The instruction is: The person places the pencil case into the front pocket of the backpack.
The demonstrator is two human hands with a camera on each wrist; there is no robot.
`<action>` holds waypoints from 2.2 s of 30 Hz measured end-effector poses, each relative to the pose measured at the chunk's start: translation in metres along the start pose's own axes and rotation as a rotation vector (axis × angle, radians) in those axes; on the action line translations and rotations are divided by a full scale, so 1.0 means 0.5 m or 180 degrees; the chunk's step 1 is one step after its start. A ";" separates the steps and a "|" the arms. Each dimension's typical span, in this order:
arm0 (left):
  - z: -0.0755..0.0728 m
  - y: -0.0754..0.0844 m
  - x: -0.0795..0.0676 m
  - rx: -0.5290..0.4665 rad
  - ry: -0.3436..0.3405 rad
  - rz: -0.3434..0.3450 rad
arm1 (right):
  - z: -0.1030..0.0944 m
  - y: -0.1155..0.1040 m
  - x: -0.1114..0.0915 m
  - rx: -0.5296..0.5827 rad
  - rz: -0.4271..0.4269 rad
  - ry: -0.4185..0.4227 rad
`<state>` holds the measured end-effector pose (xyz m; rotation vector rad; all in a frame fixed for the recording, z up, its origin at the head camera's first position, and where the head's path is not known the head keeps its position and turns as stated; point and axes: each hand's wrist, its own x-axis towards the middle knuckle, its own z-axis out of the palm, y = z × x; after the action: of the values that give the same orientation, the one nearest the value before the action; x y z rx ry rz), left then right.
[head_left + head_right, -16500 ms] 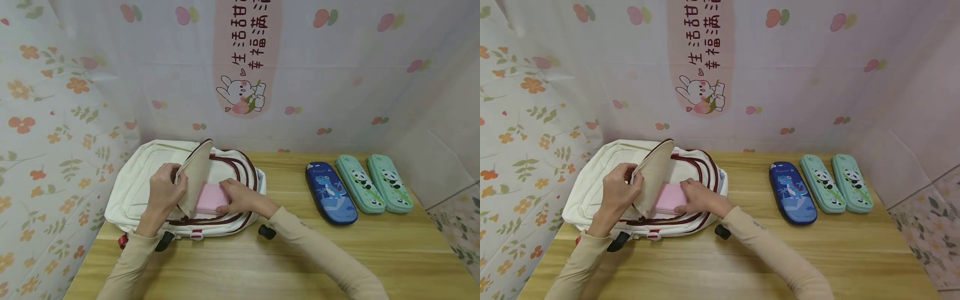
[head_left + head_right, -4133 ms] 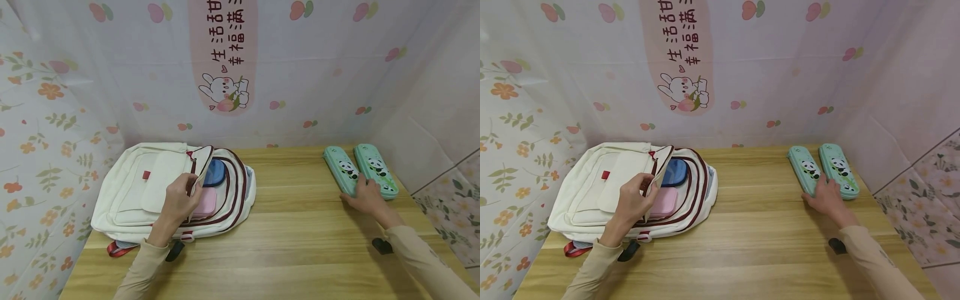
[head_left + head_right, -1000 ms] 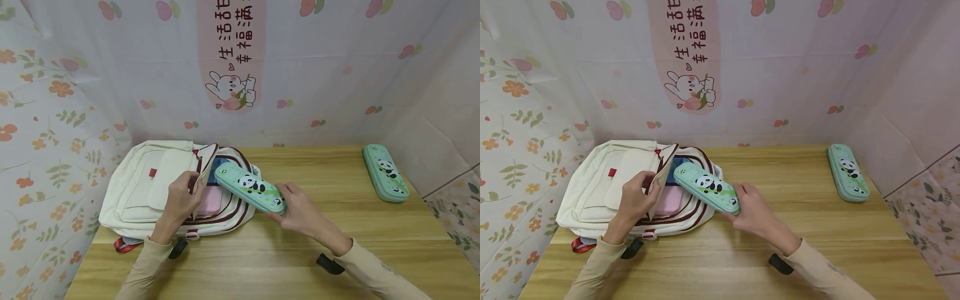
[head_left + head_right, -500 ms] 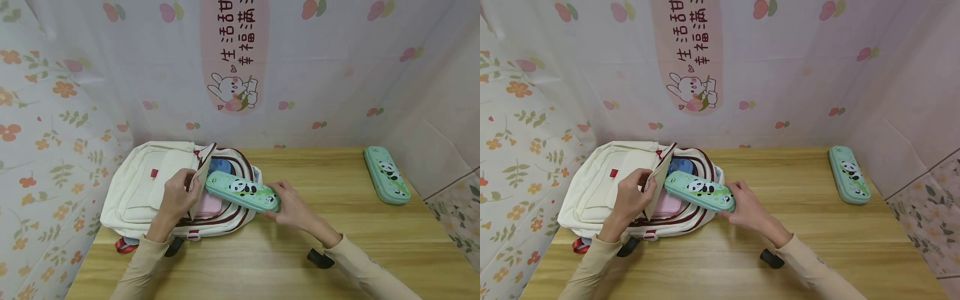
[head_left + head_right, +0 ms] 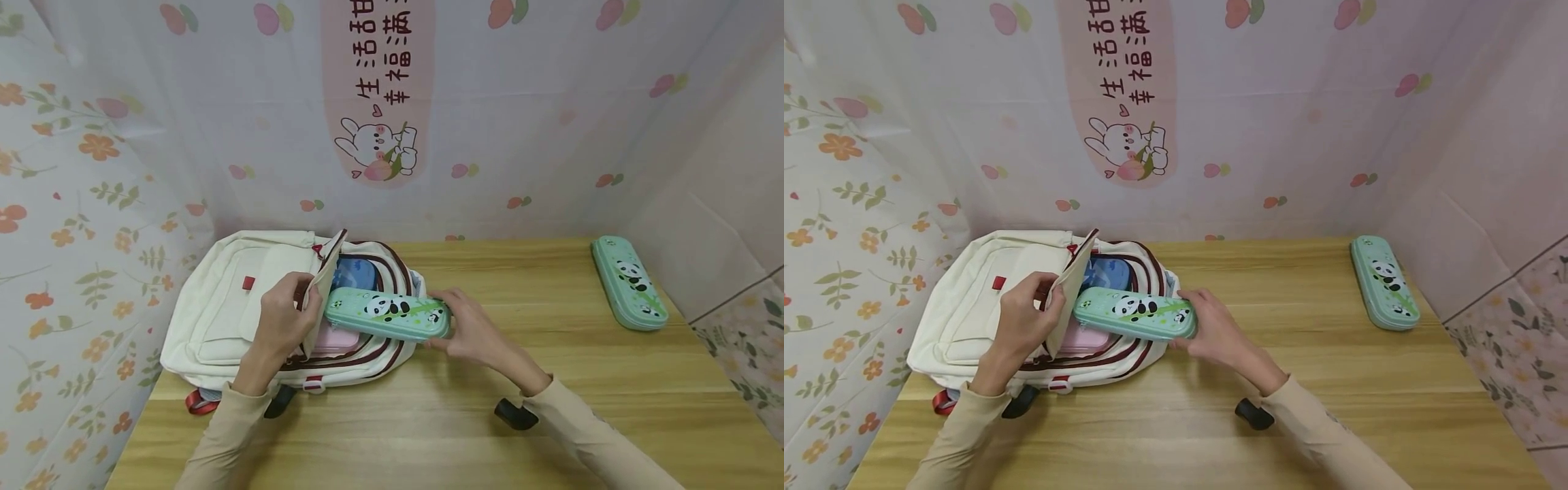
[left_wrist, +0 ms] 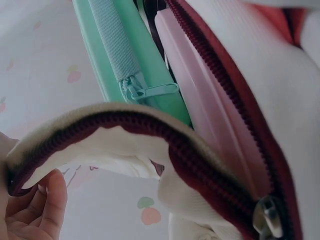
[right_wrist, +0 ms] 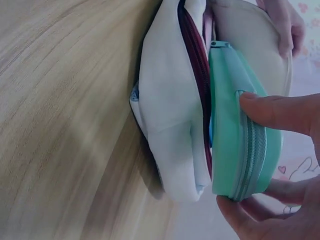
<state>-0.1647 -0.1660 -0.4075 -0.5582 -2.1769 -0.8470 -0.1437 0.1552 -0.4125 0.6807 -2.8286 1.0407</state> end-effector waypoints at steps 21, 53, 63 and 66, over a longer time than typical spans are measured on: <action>0.011 0.015 0.014 -0.0140 0.0035 0.0002 | 0.033 -0.005 0.041 0.0234 0.0184 0.0222; 0.025 0.029 0.019 -0.0265 0.0031 -0.0079 | 0.073 -0.042 0.091 0.0288 0.0093 0.0128; 0.025 0.028 0.016 -0.0325 0.0100 -0.0036 | 0.092 -0.060 0.111 0.0422 0.0117 0.0032; 0.024 0.028 0.014 -0.0311 0.0114 -0.0042 | 0.099 -0.067 0.117 0.0423 0.0082 0.0019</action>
<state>-0.1662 -0.1471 -0.4029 -0.5727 -2.1175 -0.9676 -0.1776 0.0790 -0.4191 0.6516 -2.7900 1.2416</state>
